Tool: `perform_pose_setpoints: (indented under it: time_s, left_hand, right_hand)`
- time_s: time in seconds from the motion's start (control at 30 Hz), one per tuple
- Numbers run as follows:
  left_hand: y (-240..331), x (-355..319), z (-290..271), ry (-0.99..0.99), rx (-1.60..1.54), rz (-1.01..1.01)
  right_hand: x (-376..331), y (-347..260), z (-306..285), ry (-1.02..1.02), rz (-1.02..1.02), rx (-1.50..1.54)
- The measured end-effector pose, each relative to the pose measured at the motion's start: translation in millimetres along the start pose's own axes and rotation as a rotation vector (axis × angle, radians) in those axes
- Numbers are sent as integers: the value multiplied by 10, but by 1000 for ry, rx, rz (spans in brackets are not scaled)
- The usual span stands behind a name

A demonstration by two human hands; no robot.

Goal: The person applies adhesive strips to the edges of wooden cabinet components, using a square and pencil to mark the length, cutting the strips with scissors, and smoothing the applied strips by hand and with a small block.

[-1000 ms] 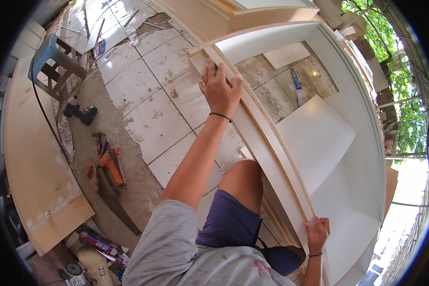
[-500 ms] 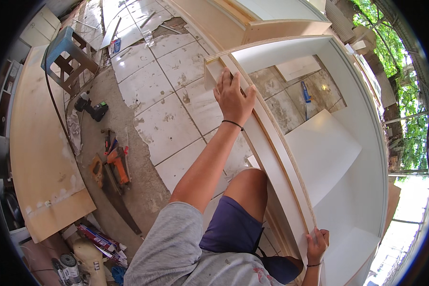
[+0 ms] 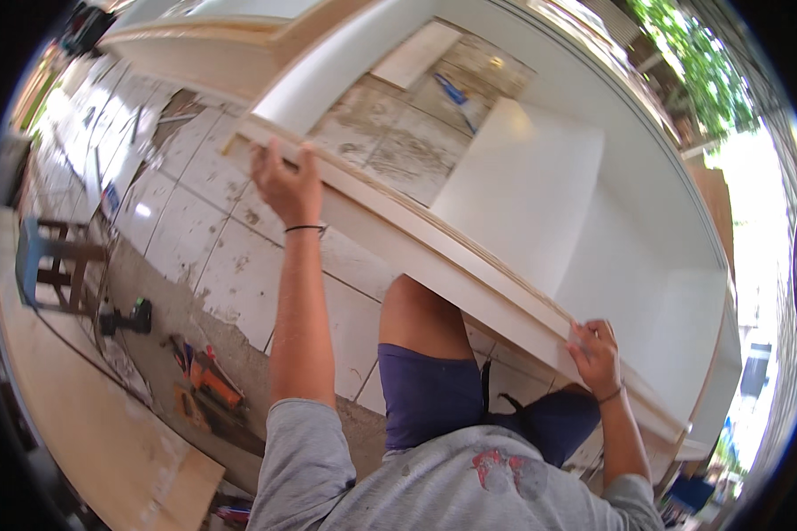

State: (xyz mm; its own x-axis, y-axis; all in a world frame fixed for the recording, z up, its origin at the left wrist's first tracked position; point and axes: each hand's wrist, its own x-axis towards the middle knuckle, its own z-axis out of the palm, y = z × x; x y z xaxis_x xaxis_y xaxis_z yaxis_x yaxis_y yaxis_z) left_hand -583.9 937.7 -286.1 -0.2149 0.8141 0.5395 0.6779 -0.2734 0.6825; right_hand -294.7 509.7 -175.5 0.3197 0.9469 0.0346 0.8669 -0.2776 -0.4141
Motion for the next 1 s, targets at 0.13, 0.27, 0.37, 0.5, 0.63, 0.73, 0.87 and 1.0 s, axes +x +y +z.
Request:
perform_pose_setpoints:
  time_s: [0.13,0.27,0.37,0.5,0.63,0.73,0.87,1.0]
  left_hand:
    - [-30,38,-33,11,44,-17]
    - [85,12,12,-72,14,6]
    - [240,-32,27,-42,26,-63]
    - [263,-44,-109,-44,-14,-135]
    - [347,-90,-107,-61,-20,-170]
    - [414,-93,-107,-86,-34,-198]
    - [436,-81,-110,-71,-49,-211]
    - [421,-69,-130,-68,-67,-211]
  right_hand:
    - [-6,-47,-31,-5,32,52]
    - [-124,79,2,-85,64,-31]
    - [-222,141,30,-44,56,-12]
    - [-136,124,34,-65,16,49]
    - [-44,67,-99,-166,66,22]
    - [-80,318,-155,-212,-79,-133]
    - [-108,295,-148,-203,-17,-85]
    - [-102,327,-180,-233,7,-57]
